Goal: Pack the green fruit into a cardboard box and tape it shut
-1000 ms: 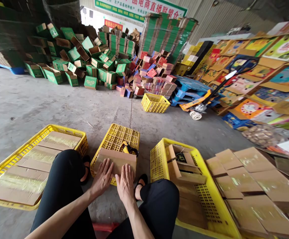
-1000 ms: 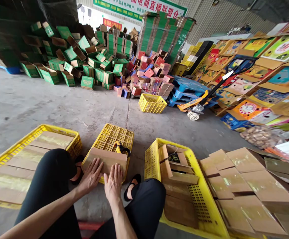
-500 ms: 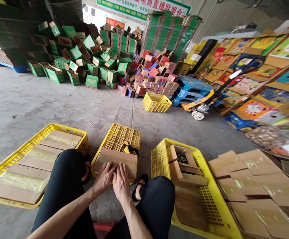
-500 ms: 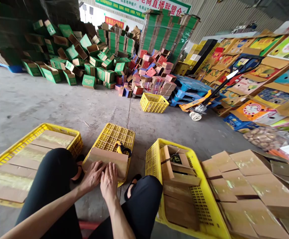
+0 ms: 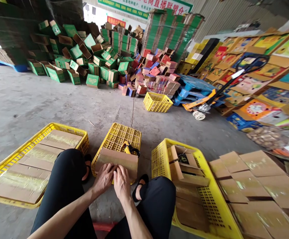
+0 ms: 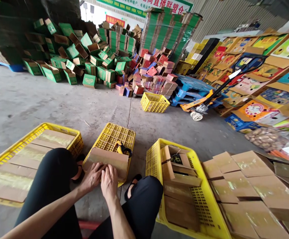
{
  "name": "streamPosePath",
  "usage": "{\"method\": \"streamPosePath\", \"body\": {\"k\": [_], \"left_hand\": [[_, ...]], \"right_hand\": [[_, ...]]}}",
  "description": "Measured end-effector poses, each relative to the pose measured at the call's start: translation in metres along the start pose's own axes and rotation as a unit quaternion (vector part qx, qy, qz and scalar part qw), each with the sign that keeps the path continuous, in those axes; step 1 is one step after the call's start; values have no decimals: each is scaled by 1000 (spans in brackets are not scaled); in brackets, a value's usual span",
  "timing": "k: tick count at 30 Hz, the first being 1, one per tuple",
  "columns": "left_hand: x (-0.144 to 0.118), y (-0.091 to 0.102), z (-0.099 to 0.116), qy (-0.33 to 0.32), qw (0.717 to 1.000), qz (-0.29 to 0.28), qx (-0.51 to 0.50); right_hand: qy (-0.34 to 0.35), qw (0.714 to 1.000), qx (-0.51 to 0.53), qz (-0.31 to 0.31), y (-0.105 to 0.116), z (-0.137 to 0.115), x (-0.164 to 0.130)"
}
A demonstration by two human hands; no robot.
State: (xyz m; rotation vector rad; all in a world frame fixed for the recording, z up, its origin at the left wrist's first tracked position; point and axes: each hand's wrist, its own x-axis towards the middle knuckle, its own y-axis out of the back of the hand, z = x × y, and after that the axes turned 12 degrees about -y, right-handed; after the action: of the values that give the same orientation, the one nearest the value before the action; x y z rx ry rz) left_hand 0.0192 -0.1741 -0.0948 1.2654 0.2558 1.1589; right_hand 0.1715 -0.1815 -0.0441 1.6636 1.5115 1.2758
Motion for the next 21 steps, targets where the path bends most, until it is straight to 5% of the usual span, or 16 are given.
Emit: {"method": "streamPosePath", "body": {"k": [21], "left_hand": [[-2,2,-5,-4,1000,14,-26]], "right_hand": [[4,1000,-12,13,2,-5,0]]}}
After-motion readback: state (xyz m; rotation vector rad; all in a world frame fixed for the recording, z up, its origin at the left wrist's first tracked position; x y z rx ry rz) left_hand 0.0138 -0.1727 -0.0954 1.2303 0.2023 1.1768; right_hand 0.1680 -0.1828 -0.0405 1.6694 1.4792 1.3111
